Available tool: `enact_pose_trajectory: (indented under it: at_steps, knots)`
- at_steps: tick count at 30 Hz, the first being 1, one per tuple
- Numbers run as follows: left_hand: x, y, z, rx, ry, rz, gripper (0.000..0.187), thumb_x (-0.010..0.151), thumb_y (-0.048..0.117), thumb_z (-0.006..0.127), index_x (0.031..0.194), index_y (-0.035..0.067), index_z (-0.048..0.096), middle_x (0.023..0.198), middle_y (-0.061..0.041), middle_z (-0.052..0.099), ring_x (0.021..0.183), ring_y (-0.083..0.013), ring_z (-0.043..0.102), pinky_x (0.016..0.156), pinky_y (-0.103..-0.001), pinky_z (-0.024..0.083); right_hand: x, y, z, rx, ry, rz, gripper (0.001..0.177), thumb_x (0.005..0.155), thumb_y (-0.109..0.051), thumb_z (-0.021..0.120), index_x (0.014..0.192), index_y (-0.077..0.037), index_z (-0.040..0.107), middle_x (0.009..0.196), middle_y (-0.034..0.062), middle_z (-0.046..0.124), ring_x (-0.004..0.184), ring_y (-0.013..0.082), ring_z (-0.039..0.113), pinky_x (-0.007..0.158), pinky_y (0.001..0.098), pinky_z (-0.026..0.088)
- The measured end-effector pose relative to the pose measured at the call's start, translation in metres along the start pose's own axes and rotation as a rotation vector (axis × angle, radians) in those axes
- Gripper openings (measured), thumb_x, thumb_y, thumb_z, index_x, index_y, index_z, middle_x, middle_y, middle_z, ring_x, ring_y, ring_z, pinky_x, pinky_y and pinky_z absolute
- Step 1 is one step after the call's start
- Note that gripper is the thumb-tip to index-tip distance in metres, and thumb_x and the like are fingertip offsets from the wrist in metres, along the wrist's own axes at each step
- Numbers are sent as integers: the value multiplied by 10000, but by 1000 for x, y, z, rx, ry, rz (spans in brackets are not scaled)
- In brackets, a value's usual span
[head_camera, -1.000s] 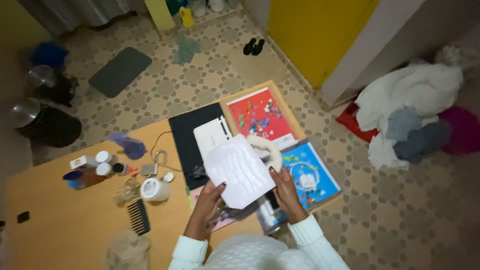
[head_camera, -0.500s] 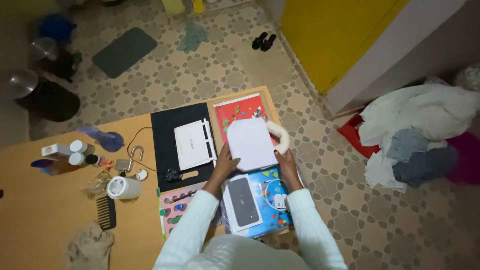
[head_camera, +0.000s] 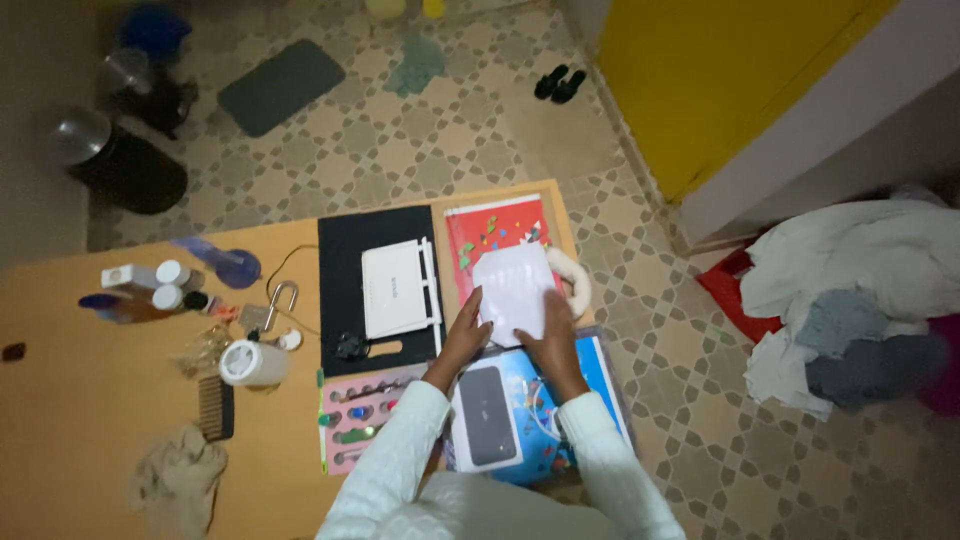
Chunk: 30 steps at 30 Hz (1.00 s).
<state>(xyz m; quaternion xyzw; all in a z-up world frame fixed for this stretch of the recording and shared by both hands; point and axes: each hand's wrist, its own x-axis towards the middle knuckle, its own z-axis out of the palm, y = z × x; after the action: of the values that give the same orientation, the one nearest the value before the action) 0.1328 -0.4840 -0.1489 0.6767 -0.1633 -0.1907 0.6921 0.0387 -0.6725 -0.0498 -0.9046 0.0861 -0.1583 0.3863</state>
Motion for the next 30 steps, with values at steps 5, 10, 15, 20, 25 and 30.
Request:
enact_pose_trajectory:
  at_steps: [5, 10, 15, 20, 25, 30]
  knots:
    - [-15, -4, 6, -90, 86, 2, 797, 889, -87, 564, 1613, -8, 240, 1663, -205, 333, 1556, -269, 297, 1248, -352, 242, 8, -47, -12, -277, -363, -97, 941, 663, -315, 899, 1490, -184, 471, 1621, 165, 346, 1509, 398, 241, 1189, 622, 183]
    - [-39, 57, 4, 408, 65, 45, 755, 895, -39, 611, 1568, -28, 270, 1626, -246, 314, 1529, -339, 297, 1240, -398, 225, 12, -42, -2, -333, -333, -82, 873, 727, -339, 859, 1499, -201, 475, 1627, 124, 346, 1529, 379, 238, 1208, 634, 162]
    - [-35, 61, 3, 1067, -144, 72, 631, 965, 292, 648, 1447, -63, 447, 1563, -286, 376, 1462, -433, 355, 1207, -466, 334, 14, -42, 0, -340, -322, -69, 900, 748, -356, 841, 1528, -169, 434, 1642, 131, 330, 1538, 374, 218, 1209, 611, 151]
    - [-44, 57, 0, 1192, -216, -54, 620, 982, 392, 568, 1433, -23, 473, 1603, -226, 355, 1455, -380, 358, 1119, -516, 361, 8, -32, 3, -339, -336, -52, 919, 755, -378, 834, 1540, -164, 406, 1655, 117, 309, 1549, 359, 202, 1217, 601, 136]
    - [-53, 61, -1, 1264, -199, -60, 576, 1003, 400, 544, 1424, 9, 513, 1609, -177, 390, 1484, -339, 385, 1154, -506, 364, 7, -38, 0, -329, -349, -34, 938, 761, -405, 828, 1545, -145, 384, 1649, 127, 283, 1549, 366, 171, 1215, 612, 107]
    - [-66, 55, -2, 1129, -119, -41, 570, 979, 371, 566, 1405, -5, 520, 1584, -194, 388, 1469, -382, 341, 1146, -516, 314, 3, -28, 13, -345, -270, -144, 904, 804, -413, 777, 1556, -88, 394, 1646, 156, 338, 1532, 421, 236, 1182, 655, 185]
